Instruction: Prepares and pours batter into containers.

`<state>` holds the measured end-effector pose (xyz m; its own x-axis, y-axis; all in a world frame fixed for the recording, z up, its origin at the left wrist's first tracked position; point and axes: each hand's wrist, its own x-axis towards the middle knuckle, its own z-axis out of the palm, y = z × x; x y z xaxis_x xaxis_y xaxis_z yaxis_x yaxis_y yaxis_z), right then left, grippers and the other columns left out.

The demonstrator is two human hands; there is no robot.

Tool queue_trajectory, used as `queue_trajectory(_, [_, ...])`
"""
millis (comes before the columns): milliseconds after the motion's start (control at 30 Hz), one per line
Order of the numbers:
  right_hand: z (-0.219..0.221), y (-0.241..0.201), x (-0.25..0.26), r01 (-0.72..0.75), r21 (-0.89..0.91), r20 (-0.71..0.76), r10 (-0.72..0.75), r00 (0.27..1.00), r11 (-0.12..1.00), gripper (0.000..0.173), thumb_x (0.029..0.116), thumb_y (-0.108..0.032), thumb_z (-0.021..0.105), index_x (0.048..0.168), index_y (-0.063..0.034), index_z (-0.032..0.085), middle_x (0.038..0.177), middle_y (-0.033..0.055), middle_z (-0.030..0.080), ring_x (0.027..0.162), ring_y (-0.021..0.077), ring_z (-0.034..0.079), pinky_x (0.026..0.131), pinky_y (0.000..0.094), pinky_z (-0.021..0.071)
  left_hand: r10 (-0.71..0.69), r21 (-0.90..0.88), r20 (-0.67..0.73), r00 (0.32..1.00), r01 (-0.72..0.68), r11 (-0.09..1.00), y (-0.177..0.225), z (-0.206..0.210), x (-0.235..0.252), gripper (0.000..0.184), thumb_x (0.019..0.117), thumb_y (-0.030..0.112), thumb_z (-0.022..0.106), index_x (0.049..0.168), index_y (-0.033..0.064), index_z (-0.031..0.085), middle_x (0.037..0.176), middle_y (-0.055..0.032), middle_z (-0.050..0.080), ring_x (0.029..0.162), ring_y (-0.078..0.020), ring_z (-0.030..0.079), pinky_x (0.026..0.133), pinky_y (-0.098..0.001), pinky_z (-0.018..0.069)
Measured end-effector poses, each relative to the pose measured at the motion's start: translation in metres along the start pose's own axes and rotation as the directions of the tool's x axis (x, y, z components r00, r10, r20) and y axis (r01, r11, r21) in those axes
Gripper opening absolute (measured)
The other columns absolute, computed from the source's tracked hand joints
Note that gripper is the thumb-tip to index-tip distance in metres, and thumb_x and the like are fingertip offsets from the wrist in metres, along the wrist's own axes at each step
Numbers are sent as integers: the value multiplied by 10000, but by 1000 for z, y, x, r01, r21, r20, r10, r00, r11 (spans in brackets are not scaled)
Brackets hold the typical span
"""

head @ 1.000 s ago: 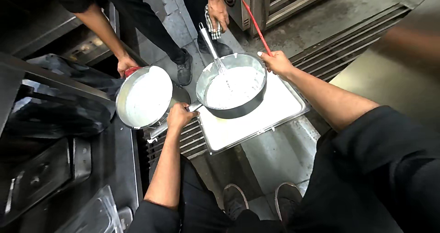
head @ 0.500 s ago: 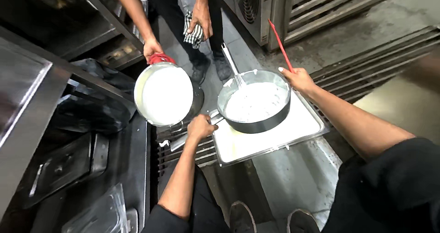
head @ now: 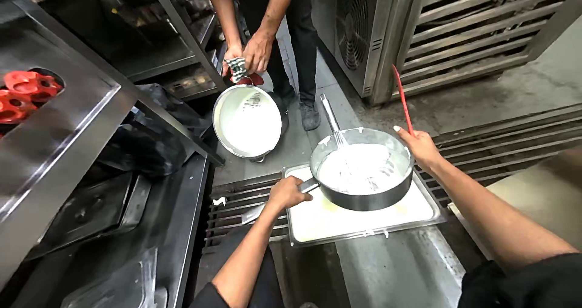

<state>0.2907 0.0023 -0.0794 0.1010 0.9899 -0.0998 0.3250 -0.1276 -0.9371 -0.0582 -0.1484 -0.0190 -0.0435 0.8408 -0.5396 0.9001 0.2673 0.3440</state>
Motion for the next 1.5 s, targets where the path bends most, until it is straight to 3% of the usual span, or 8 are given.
queue_trajectory(100, [1, 2, 1, -11, 5, 2, 11, 1000, 1000, 505, 1057, -425, 563, 728, -43, 531, 611, 36, 435, 530, 143, 409, 535, 366, 382, 20, 41, 25, 999, -21, 999, 2, -2, -1, 403, 908, 441, 777, 1142, 116, 733, 1021, -145, 742, 973, -324, 712, 887, -597, 544])
queue_trajectory(400, [4, 4, 0, -10, -2, 6, 10, 1000, 1000, 506, 1056, -414, 568, 694, -67, 498, 579, 15, 404, 498, 123, 383, 510, 332, 354, -7, 25, 17, 1000, 7, 1000, 5, 1, -1, 395, 910, 417, 776, 1049, 51, 719, 989, -169, 715, 975, -348, 685, 865, -597, 529])
queue_trajectory(533, [5, 2, -2, -15, -3, 3, 15, 1000, 1000, 498, 1059, -402, 568, 689, -75, 497, 572, 4, 394, 491, 110, 369, 502, 309, 340, -21, 23, -3, 1000, 21, 1000, 7, 3, -1, 499, 896, 480, 781, 1217, 109, 696, 1076, -166, 729, 1044, -354, 693, 919, -608, 530])
queue_trajectory(633, [6, 4, -1, -19, -25, 4, 19, 1000, 1000, 507, 1058, -415, 566, 699, -61, 508, 588, 17, 405, 511, 126, 383, 521, 337, 352, 16, 52, -18, 1000, -15, 999, 7, 5, 0, 378, 931, 437, 739, 1044, 77, 724, 973, -159, 720, 967, -343, 691, 845, -598, 527])
queue_trajectory(700, [7, 8, 1, -13, -29, 7, 14, 1000, 1000, 515, 1058, -417, 564, 692, -60, 509, 577, 22, 409, 504, 132, 388, 517, 345, 359, 8, 62, -16, 1000, -7, 998, 9, 5, 0, 326, 946, 387, 712, 1030, 73, 730, 981, -161, 724, 983, -347, 694, 851, -600, 529])
queue_trajectory(900, [8, 5, -2, -30, -48, 13, 31, 999, 998, 512, 1060, -416, 560, 711, -44, 527, 584, 29, 407, 504, 135, 373, 514, 346, 344, -53, -18, -47, 998, 52, 998, 11, 10, 0, 498, 908, 382, 761, 1358, 199, 652, 1150, -160, 733, 1094, -365, 690, 926, -620, 524])
queue_trajectory(1067, [11, 5, -2, -17, -58, 15, 18, 1000, 998, 513, 1062, -411, 558, 708, -42, 524, 586, 28, 402, 517, 142, 382, 529, 361, 354, -26, 13, -21, 999, 26, 1000, 10, 10, 2, 341, 942, 404, 723, 1045, 80, 734, 1015, -161, 728, 1011, -347, 694, 870, -602, 530])
queue_trajectory(1500, [15, -3, -3, -3, -72, 48, 7, 999, 997, 530, 1059, -410, 564, 653, -82, 473, 539, 10, 370, 461, 124, 340, 473, 320, 309, -76, 21, 28, 997, 76, 997, 6, 20, 13, 279, 942, 324, 668, 1037, 68, 722, 999, -136, 746, 976, -307, 718, 869, -578, 539])
